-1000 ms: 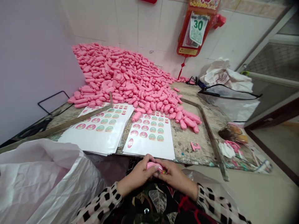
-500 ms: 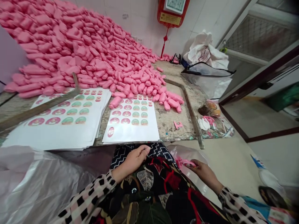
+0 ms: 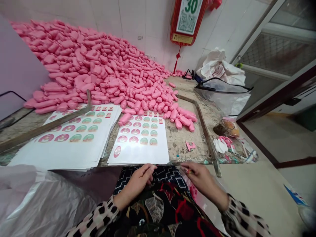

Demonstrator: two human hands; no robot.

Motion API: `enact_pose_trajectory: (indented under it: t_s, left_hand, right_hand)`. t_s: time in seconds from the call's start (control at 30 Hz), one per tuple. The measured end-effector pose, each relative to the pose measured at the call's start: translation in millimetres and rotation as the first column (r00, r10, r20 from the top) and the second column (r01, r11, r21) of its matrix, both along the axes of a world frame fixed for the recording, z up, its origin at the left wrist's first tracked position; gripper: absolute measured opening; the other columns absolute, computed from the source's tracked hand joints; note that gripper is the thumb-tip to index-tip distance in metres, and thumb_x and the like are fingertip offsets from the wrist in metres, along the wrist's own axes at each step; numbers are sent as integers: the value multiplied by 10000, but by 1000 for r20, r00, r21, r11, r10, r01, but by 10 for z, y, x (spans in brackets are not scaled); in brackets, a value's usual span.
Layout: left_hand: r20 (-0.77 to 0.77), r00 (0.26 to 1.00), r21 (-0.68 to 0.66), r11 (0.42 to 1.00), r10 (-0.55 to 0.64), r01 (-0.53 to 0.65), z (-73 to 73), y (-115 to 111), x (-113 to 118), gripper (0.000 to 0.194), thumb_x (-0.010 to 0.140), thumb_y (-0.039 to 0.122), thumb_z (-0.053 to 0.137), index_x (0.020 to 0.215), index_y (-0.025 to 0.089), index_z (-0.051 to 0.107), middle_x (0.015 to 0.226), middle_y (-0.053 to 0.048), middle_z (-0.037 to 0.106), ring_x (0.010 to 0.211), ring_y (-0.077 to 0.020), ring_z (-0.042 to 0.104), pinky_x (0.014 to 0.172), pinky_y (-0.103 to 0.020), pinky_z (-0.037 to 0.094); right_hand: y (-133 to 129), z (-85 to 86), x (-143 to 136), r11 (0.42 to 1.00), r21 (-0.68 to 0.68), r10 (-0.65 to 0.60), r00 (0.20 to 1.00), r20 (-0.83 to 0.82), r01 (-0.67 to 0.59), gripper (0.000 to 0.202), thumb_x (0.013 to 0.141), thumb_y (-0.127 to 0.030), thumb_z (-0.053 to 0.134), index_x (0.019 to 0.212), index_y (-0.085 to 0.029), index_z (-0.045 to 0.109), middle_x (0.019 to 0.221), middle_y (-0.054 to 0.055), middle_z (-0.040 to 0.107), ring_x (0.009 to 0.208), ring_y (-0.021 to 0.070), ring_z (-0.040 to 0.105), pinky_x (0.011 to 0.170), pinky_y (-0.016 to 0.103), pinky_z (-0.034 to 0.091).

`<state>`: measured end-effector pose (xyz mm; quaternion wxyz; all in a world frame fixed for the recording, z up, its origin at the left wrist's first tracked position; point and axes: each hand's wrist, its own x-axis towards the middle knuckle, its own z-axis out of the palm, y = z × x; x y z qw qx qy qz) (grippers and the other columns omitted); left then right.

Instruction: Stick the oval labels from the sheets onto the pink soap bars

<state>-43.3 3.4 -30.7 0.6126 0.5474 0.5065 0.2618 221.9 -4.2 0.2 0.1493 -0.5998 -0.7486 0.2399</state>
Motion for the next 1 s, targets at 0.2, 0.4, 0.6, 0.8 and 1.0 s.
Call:
enact_pose_trajectory:
  t_s: [0.2,0.4,0.6,0.8,1.0]
  left_hand:
    - [-40,995,18,996,88,-87,40,-19,-194,433,791,522,442,988,166,591,639,8,528,620,-143,498,605,-249,411]
    - [-100,973,-3,978,210,-211,19,-221,-544,410,776,509,471,986,181,602,684,1,544,642,-143,492,616,-243,413]
    - [-164,950,-14,962,265,-271,-30,-353,-724,384,770,477,491,997,193,614,707,-2,575,652,-146,493,583,-226,394]
    - [-94,957,60,962,273,-268,169,-228,-743,307,806,402,483,987,194,620,876,-36,611,788,-162,533,732,-269,428]
    - [305,875,-5,919,377,-394,402,-11,-634,741,649,272,703,1296,244,341,1182,-84,502,997,-173,524,898,-319,404]
  right_hand:
    - [1360,460,-348,954,299,-102,932,348,-7,308,826,-236,428,1093,-232,581,1093,68,595,937,224,576,736,317,448]
    - [2077,303,-553,957,255,-92,688,720,-138,367,876,-267,347,1219,-187,450,1229,179,431,860,243,602,632,337,457]
    - [2265,220,-496,949,200,-5,626,780,-242,358,877,-145,278,1182,-123,463,1223,222,442,801,245,619,602,346,458]
    - [2153,485,-531,886,320,55,762,645,-335,417,882,-250,375,1277,-121,401,1176,191,523,914,274,586,708,373,457]
    - [1135,539,-1393,919,70,390,874,-290,-387,343,881,-398,403,1127,-208,548,1037,47,622,905,165,576,792,294,462]
